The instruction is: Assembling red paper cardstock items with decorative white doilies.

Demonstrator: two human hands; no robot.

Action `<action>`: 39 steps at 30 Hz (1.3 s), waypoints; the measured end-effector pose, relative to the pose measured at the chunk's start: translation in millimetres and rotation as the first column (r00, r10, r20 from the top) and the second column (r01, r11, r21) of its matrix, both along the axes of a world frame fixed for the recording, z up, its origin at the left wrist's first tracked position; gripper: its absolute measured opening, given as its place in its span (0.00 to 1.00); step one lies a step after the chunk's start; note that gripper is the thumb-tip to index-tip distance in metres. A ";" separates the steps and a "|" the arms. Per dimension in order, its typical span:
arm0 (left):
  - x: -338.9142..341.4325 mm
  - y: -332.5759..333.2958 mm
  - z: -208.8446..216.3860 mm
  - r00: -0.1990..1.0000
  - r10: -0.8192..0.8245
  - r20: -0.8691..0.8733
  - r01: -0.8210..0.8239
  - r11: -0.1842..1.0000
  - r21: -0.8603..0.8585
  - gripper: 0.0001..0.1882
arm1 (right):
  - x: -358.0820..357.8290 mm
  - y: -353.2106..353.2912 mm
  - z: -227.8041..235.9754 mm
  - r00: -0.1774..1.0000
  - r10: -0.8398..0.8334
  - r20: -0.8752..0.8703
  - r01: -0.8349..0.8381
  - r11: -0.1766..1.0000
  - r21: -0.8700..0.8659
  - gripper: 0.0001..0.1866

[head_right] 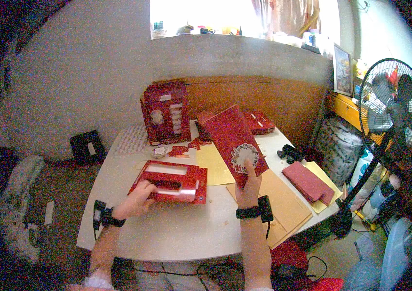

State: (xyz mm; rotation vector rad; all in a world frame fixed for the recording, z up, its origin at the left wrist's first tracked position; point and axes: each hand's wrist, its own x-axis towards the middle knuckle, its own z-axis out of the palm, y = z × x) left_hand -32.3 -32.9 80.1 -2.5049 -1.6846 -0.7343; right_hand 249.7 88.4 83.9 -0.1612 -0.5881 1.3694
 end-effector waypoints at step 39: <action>-23.9 32.2 -40.7 0.984 0.097 0.147 -0.137 0.946 0.295 0.19 | 1.6 0.8 -8.7 0.465 0.220 0.858 -0.171 0.973 -0.156 0.15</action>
